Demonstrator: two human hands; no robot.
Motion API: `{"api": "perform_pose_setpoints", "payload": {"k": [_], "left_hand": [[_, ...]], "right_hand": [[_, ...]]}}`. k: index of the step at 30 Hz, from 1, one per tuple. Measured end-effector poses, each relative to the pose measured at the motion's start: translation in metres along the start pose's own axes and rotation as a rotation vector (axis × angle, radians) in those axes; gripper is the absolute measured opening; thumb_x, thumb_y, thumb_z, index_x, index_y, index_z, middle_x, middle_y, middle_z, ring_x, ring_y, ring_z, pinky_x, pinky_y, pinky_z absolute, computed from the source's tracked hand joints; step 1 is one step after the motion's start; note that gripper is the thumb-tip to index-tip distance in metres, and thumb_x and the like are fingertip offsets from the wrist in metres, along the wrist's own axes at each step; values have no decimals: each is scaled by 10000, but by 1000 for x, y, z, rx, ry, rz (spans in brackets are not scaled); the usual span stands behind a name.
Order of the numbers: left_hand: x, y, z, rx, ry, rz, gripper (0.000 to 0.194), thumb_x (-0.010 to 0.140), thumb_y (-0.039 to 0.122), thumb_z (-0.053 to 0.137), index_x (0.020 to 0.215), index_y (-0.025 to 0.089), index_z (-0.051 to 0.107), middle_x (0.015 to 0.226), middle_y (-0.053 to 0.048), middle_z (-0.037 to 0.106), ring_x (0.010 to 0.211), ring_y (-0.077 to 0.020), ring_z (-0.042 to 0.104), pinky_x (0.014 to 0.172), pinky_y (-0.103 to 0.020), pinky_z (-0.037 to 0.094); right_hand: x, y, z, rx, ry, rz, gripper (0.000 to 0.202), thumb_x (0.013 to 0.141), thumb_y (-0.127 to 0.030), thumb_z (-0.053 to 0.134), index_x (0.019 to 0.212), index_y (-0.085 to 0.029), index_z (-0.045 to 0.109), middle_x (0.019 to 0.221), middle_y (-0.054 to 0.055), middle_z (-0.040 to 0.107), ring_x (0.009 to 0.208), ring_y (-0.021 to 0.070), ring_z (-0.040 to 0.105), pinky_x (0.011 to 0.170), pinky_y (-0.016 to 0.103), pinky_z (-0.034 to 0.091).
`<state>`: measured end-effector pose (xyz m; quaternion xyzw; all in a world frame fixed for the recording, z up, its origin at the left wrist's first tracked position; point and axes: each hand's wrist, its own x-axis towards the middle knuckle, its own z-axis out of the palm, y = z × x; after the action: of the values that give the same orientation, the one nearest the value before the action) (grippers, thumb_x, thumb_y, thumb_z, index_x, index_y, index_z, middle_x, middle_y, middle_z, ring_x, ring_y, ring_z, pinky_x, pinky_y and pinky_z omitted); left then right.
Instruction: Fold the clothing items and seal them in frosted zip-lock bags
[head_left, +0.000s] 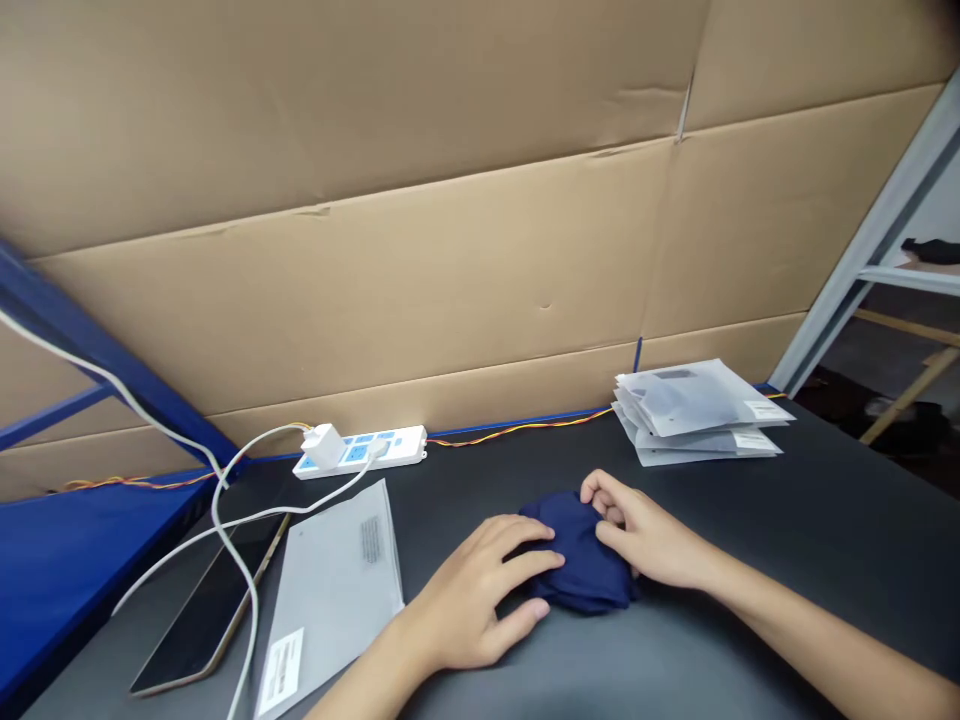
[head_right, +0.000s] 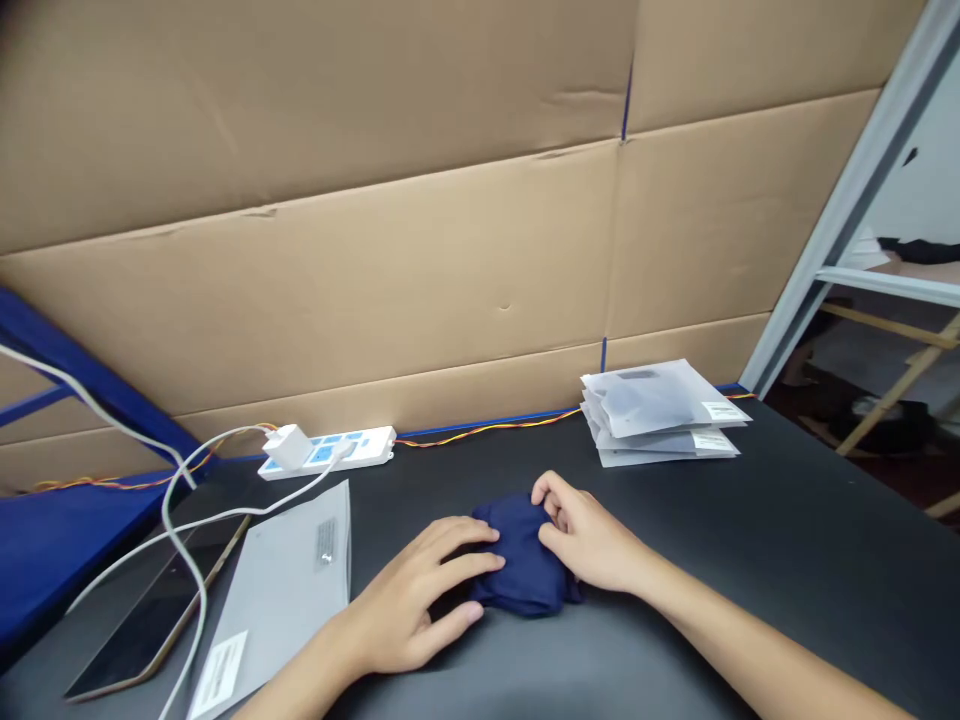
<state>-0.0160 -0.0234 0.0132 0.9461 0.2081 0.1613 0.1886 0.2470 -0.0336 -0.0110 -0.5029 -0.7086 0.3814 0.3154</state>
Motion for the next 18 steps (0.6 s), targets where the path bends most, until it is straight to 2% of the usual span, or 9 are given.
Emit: {"api": "perform_pose_setpoints", "payload": {"k": [3,6,8,9,10,12,15,17,18], "left_hand": [[-1,1,2,7,-81,23,640,880,390,647,1465,295,405,1527,-73,414,1398,-321,374,1169,-518,286],[0,4,12,43,-164,10,732,865,520,651,1499,311,351,1578,-67,326,1444,-363,278,1167,-580,247],[2,7,19,55,-173,-26,709,883,552,617,1499,323,351,1582,-66,316,1446,-367,273,1156,-586,268],[3,8,22,55,-163,-44,696,891,554,605,1498,325,352,1579,-67,323,1443,-365,282,1150,-581,282],[4,10,24,50,-151,-55,677,898,549,598,1492,327,362,1576,-67,330,1441,-362,288,1147,-574,295],[6,10,21,22,-132,-53,654,896,542,606,1475,324,395,1571,-67,340,1441,-352,295,1145,-554,312],[1,0,-4,-56,-161,-49,547,921,442,604,1434,329,453,1520,-52,434,1399,-288,394,1139,-471,355],[-14,-18,-33,-83,-140,-143,416,966,243,490,1364,358,523,1403,-12,568,1293,-217,525,1100,-395,409],[-24,-31,-49,-59,-114,-228,431,958,154,416,1291,369,584,1354,5,603,1252,-204,555,1082,-390,421]], "right_hand": [[4,5,-2,-49,-28,-42,225,791,-56,445,924,-237,457,674,-90,439,562,98,421,536,204,350],[1,2,-1,-247,85,-130,183,820,-85,468,936,-223,500,797,-32,535,691,140,518,652,266,449],[-3,-4,3,-413,204,-207,166,884,-152,477,1023,-207,551,1029,60,603,940,213,580,841,373,485],[-6,-6,6,-482,227,-248,211,920,-201,478,1111,-201,566,1183,103,591,1101,254,553,950,434,455],[-8,-7,9,-535,206,-284,287,950,-255,473,1221,-203,554,1333,125,540,1247,286,482,1044,484,398],[-10,-6,14,-601,74,-314,443,990,-355,444,1418,-238,448,1540,107,379,1421,308,313,1144,539,289],[-10,0,13,-630,-104,-257,505,1022,-419,366,1510,-293,330,1624,54,221,1486,296,184,1181,559,229],[-8,4,5,-602,-153,-215,507,1023,-436,356,1515,-316,316,1632,30,192,1491,279,172,1190,530,234],[-6,6,-1,-576,-154,-201,530,1013,-451,380,1520,-320,300,1630,28,200,1488,272,189,1191,510,246]]}}
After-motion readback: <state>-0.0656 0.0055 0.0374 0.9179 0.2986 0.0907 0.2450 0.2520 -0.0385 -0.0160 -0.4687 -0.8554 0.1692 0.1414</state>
